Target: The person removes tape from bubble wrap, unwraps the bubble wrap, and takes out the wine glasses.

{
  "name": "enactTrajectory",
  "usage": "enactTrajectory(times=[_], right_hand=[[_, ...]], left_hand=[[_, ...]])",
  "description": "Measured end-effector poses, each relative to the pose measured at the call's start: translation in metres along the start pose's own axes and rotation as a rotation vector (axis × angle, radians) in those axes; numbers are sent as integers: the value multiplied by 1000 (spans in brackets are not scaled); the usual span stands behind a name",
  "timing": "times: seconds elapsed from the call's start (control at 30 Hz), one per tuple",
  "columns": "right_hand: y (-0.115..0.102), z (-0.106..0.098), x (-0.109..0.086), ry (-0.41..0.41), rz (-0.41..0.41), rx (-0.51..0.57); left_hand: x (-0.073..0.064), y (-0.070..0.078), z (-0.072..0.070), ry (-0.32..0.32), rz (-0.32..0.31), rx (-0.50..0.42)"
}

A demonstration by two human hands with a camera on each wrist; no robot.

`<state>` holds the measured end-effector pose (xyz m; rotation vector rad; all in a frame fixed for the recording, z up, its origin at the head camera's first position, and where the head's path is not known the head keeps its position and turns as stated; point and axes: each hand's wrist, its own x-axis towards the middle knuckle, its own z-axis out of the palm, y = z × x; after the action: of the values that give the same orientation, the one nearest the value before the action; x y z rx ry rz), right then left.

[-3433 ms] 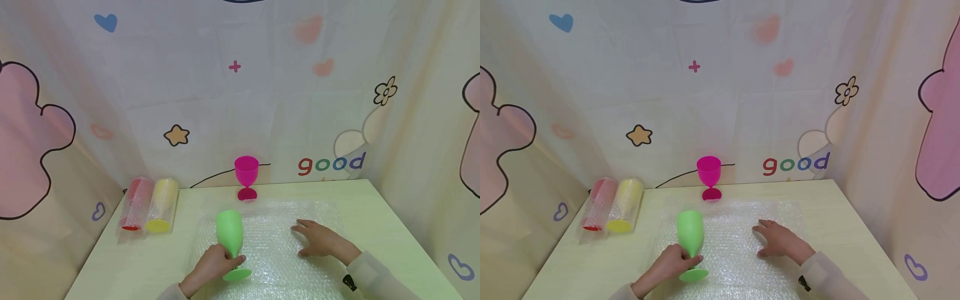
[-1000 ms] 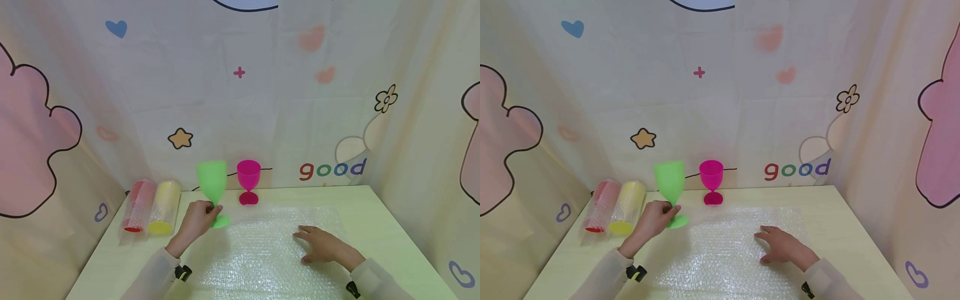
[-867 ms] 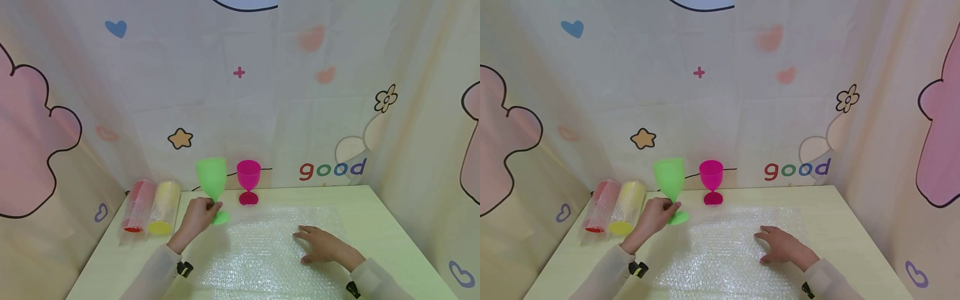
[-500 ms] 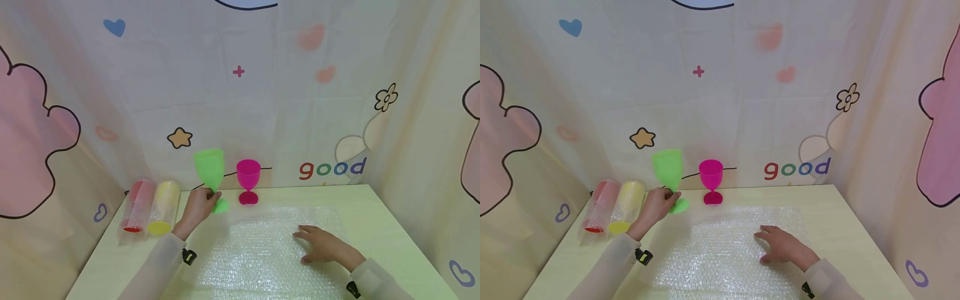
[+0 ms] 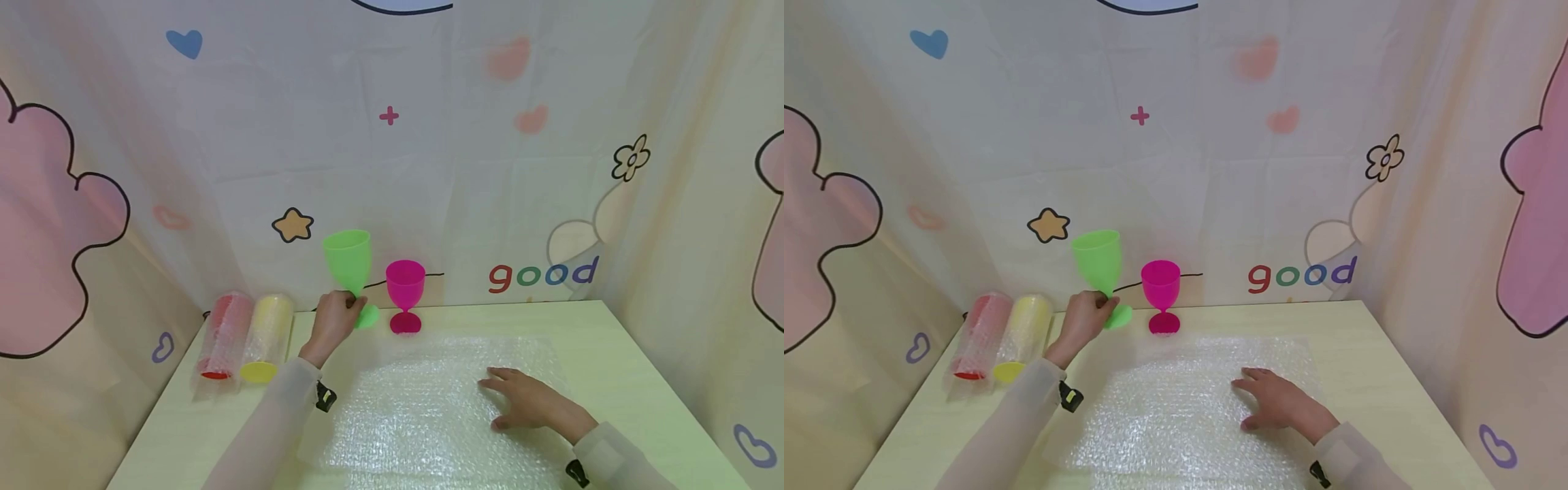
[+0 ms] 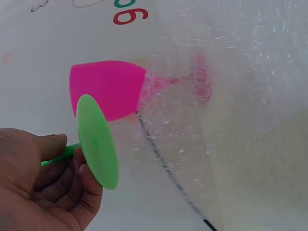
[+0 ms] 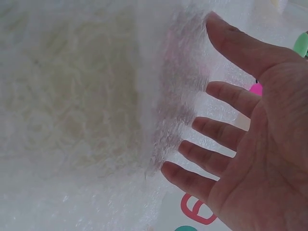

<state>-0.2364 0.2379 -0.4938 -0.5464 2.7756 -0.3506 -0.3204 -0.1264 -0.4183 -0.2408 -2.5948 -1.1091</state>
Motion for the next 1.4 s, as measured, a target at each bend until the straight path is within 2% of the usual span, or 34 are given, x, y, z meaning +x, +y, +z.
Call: enactTrajectory(times=[0.23,0.53,0.77,0.9,1.13,1.4], right_hand=[[2,1,0,4,-5,0],[3,1,-1,13,-15,-7],[3,1,-1,18,-17,1],[2,2,-1,22,-20,9],[1,2,-1,23,-10,2],[3,2,-1,18,-15,6]], left_hand=[[12,-15,17,31,-21,-34],[20,-28,35,45,-65,-44],[22,-39,51,49,-85,3],[20,-46,56,57,-116,-9],[21,-54,65,22,-203,-17],[22,-63,75,-5,-238,-11]])
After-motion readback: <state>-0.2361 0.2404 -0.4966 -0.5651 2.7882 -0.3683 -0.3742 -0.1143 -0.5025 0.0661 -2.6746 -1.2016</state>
